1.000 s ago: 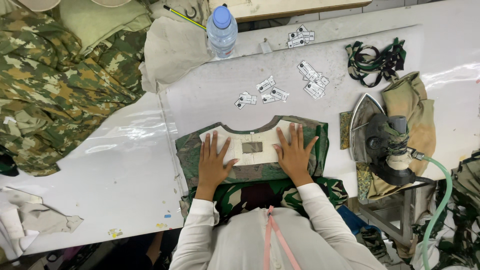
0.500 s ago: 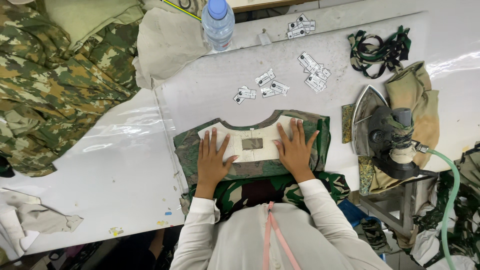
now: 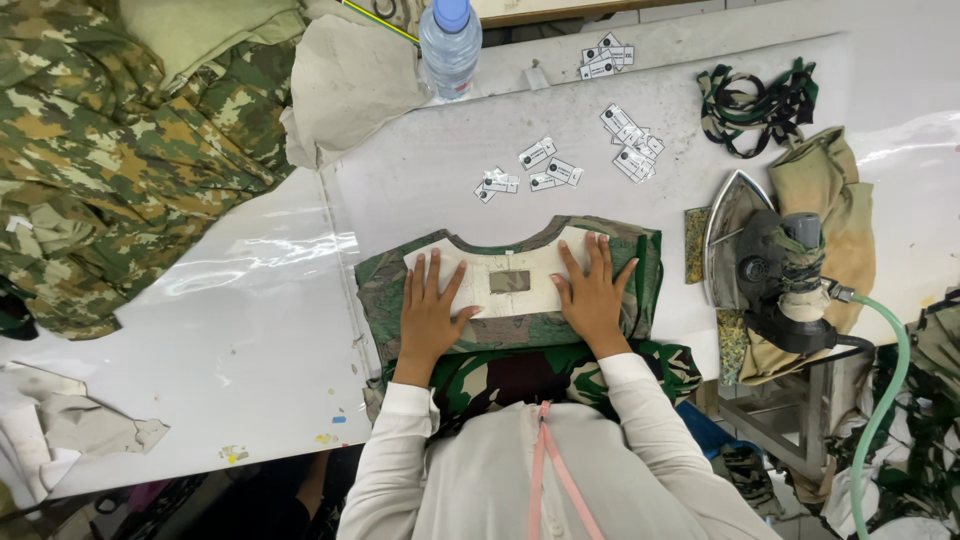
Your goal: The person irons a camouflage-patterned garment on a white table. They repeatedly place a small rectangular label on the garment, iron over it, and then remove the label. This process is repeated multiple times throughout the video.
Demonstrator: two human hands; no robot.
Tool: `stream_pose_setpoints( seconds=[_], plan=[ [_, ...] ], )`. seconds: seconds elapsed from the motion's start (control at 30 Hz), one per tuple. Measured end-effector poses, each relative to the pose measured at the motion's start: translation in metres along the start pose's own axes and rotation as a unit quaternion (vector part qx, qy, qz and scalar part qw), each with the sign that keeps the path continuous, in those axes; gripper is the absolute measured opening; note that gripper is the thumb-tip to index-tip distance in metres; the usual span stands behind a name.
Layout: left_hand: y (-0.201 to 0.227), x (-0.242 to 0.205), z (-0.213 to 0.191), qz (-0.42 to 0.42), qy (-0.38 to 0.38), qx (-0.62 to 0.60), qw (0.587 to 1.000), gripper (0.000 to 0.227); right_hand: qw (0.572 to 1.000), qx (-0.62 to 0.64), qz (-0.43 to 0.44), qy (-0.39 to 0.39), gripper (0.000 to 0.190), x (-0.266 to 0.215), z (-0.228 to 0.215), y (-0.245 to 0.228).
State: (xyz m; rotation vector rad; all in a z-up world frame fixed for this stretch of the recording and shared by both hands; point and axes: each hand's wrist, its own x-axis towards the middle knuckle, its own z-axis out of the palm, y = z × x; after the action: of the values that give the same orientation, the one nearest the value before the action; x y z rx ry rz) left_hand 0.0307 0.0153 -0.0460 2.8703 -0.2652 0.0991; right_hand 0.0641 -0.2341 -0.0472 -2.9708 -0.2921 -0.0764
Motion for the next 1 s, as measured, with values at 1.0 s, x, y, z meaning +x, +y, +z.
stream_pose_setpoints(
  seconds=[1.0],
  plan=[
    [0.001, 0.000, 0.005, -0.050, -0.201, -0.013, 0.978, 0.078, 0.995, 0.077, -0.056, -0.027, 0.020, 0.142, 0.033, -0.035]
  ],
)
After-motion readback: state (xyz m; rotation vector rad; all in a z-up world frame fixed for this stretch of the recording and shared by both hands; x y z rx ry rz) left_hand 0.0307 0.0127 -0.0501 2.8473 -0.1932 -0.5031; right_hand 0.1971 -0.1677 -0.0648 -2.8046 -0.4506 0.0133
